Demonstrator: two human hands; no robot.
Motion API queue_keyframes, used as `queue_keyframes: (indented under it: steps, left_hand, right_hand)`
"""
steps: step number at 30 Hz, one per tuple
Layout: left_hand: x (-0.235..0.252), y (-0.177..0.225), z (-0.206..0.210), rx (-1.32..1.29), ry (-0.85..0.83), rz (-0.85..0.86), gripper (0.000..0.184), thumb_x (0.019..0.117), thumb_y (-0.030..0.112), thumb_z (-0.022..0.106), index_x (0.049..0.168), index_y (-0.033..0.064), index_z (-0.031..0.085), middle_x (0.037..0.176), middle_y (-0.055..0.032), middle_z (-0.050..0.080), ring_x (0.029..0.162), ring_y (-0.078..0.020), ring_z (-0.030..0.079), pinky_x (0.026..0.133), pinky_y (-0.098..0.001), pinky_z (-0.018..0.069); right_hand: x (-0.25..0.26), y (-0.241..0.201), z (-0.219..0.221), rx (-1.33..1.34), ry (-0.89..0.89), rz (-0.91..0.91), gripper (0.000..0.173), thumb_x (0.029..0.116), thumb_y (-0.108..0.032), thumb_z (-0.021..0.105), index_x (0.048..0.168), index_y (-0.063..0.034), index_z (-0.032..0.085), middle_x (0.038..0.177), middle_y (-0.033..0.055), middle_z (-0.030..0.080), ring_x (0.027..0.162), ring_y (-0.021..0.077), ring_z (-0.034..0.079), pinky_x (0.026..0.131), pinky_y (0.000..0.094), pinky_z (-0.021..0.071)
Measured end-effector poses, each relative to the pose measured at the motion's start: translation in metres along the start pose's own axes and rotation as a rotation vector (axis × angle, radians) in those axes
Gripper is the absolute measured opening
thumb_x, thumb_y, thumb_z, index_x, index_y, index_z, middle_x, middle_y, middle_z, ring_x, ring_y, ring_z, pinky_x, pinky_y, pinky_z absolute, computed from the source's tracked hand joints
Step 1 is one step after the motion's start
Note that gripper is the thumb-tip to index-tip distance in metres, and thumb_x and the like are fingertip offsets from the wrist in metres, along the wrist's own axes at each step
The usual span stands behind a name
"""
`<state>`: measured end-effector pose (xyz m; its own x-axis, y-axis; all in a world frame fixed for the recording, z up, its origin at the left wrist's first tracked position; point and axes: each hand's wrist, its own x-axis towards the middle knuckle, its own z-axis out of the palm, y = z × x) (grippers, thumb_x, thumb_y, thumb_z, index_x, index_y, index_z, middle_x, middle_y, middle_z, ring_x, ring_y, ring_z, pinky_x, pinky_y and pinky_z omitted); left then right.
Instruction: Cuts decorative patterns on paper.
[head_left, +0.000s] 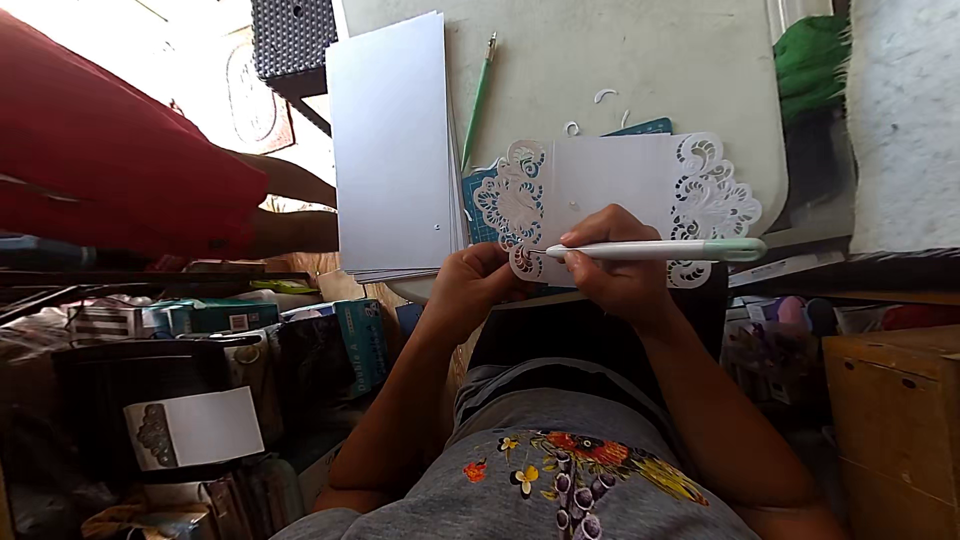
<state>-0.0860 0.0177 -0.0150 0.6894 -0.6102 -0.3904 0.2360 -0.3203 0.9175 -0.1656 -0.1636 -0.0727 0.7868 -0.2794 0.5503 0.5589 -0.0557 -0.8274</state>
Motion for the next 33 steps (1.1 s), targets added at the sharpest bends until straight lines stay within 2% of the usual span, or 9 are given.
queue_keyframes:
  steps: [14,23,33]
  left_hand:
    - [-0.0015,-0.0019,0.0005,-0.014,-0.004,0.032,0.009,0.1019,0.005,0.06,0.106,0.0098,0.067,0.088,0.0035,0.075,0.074,-0.004,0.072,0.068,-0.0209,0.0617]
    - [-0.0021,-0.0032,-0.0001,-0.009,-0.002,0.045,0.011,0.1015,0.004,0.06,0.108,0.009,0.068,0.091,0.0042,0.075,0.077,-0.004,0.072,0.071,-0.022,0.0622]
    - [-0.0019,-0.0048,-0.0005,0.064,-0.013,0.08,0.011,0.1012,0.004,0.06,0.11,0.0073,0.066,0.089,0.0027,0.074,0.075,-0.005,0.072,0.07,-0.0227,0.0625]
  right_hand:
    - [-0.0006,0.0007,-0.0007,0.053,0.024,0.022,0.014,0.0891,0.0,0.061,0.102,0.0014,0.064,0.095,0.0011,0.07,0.079,-0.001,0.065,0.069,0.0164,0.0564]
    - [-0.0009,0.0013,-0.0012,0.07,0.001,0.014,0.013,0.0904,-0.002,0.063,0.103,0.0015,0.065,0.095,0.0013,0.07,0.081,-0.0007,0.066,0.07,0.0171,0.0571]
    - [-0.0003,-0.0007,-0.0005,0.076,0.025,0.02,0.012,0.0893,0.0,0.062,0.101,0.0001,0.064,0.094,-0.0003,0.07,0.079,-0.0012,0.065,0.068,0.0164,0.0562]
